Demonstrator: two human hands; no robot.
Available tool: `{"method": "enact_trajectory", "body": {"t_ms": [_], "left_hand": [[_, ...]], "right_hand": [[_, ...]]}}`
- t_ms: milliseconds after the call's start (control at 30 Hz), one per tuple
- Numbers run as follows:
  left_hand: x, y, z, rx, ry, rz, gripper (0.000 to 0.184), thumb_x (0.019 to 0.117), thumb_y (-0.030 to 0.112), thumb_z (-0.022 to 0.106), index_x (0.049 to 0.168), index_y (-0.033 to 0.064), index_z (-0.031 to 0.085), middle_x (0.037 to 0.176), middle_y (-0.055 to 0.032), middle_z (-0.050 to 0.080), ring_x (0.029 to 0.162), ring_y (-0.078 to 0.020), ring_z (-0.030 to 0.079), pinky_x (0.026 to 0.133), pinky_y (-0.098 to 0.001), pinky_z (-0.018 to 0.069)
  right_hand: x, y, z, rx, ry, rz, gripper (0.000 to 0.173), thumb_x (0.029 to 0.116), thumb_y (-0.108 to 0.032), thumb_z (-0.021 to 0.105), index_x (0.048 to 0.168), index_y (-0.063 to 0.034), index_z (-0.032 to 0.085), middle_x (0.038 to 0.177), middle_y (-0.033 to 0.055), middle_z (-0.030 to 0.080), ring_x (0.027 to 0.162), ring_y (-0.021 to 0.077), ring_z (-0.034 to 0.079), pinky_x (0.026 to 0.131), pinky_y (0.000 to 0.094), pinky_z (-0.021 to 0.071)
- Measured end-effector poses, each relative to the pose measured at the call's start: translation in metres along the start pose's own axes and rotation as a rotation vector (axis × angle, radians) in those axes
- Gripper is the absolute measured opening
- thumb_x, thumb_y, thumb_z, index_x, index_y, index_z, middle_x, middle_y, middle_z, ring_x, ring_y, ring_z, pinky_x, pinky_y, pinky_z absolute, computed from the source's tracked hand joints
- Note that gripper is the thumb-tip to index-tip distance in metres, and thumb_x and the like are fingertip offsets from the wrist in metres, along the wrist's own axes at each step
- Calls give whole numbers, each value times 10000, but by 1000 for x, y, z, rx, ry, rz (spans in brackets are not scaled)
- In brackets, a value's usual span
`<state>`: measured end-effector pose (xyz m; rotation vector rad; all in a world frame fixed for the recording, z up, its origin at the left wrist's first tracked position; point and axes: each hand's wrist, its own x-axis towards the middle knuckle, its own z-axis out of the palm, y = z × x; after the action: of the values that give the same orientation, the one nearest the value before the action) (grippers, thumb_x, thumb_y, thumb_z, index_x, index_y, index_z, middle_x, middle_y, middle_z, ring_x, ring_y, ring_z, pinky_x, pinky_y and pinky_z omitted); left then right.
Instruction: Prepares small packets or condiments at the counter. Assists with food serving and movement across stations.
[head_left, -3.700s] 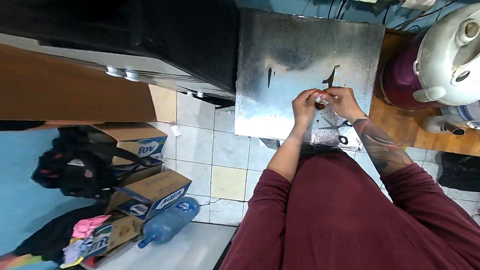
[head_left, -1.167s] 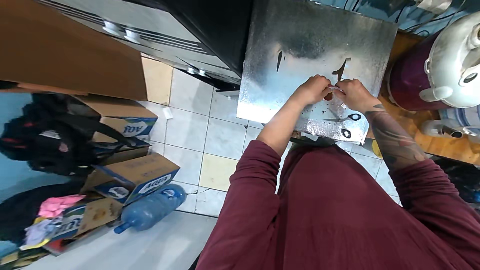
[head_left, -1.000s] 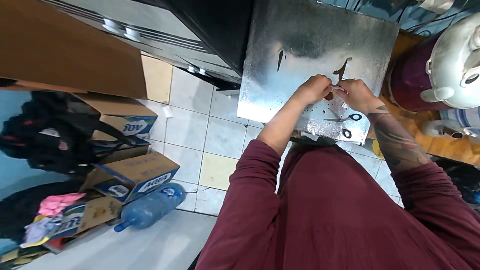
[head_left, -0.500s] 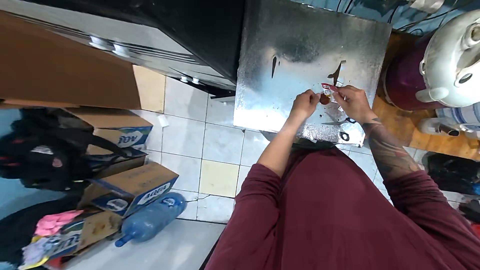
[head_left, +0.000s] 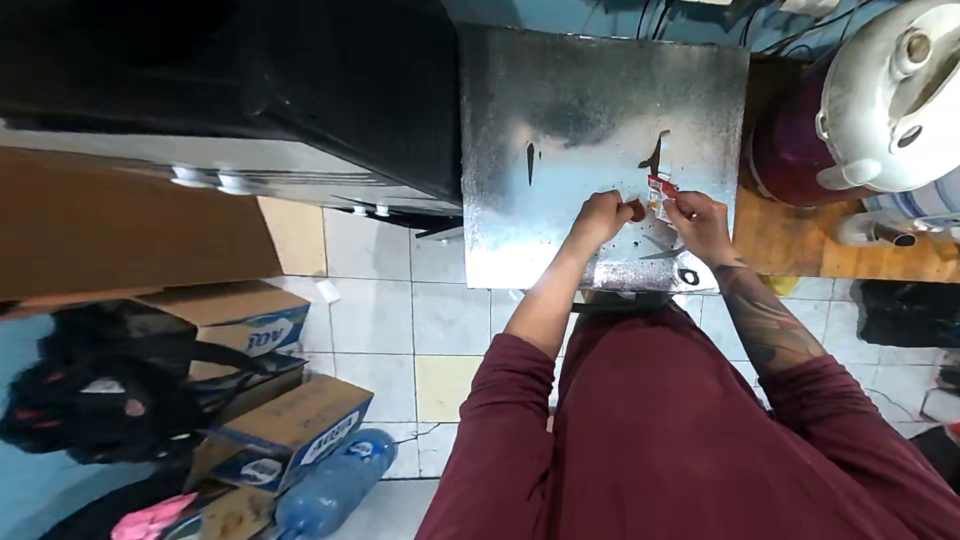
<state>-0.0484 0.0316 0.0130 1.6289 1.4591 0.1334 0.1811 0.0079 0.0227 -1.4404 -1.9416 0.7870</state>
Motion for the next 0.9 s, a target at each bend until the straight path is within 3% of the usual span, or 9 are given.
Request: {"method": "enact_trajectory", "body": {"t_ms": [200, 300, 400, 500, 600, 700, 833, 900], "left_hand": [[2, 2, -11, -12, -44, 49, 292, 1002, 283, 587, 962, 7, 673, 881, -171, 673, 856, -327, 671, 780, -564, 532], [3, 3, -13, -11, -32, 89, 278, 994, 275, 596, 940, 12, 668, 865, -161, 670, 852, -323, 668, 781, -561, 530], [0, 13, -14, -19, -31, 133, 271, 997, 277, 594, 925, 24, 662, 833, -144, 652, 815, -304, 653, 753, -543, 523], [-4, 33, -12, -16, -42, 174, 262, 996, 272, 591, 894, 38, 653, 776, -121, 624, 751, -283, 627, 706, -527, 508], [-10, 64, -7, -1, -97, 211, 256, 1006, 253, 578, 902, 36, 666, 766, -114, 628, 719, -268, 627, 678, -519, 519], [-16, 102, 4, 74, -164, 262, 261, 1017, 254, 559, 918, 41, 673, 774, -115, 635, 719, -269, 635, 681, -521, 531], [-34, 159, 37, 212, -215, 384, 302, 1049, 342, 564, 921, 88, 667, 731, -98, 617, 641, -256, 612, 597, -519, 528], [-35, 196, 69, 302, -311, 402, 305, 1047, 345, 553, 976, 81, 689, 767, -98, 650, 684, -255, 641, 653, -536, 546]], "right_hand": [[0, -7, -2, 61, -14, -2, 228, 1011, -210, 643, 1020, -10, 751, 916, 99, 733, 799, 126, 687, 762, 311, 591], [-5, -16, -5, 331, 132, 203, 194, 979, -203, 703, 988, -10, 722, 819, 41, 708, 715, 92, 666, 698, 296, 592], [-15, -23, -15, 661, 245, 399, 180, 963, -199, 726, 992, -22, 703, 818, 40, 697, 690, 123, 650, 654, 319, 580], [-34, -36, -33, 931, 325, 591, 138, 984, -208, 696, 1017, -76, 676, 851, 10, 663, 696, 92, 614, 652, 278, 557], [-84, -54, -64, 1163, 305, 682, 144, 1039, -338, 611, 1111, -213, 607, 894, -60, 584, 685, 23, 543, 631, 177, 494], [-131, -44, -86, 1299, 400, 757, 159, 1043, -394, 587, 1113, -251, 586, 868, -79, 556, 620, 5, 487, 562, 156, 451], [-218, -7, -104, 1361, 700, 835, 148, 1066, -301, 544, 1113, -169, 590, 842, -22, 599, 634, 61, 534, 609, 229, 499], [-277, 5, -114, 1389, 882, 866, 168, 1062, -219, 555, 1156, -84, 591, 846, 17, 625, 651, 85, 573, 627, 251, 527]]}}
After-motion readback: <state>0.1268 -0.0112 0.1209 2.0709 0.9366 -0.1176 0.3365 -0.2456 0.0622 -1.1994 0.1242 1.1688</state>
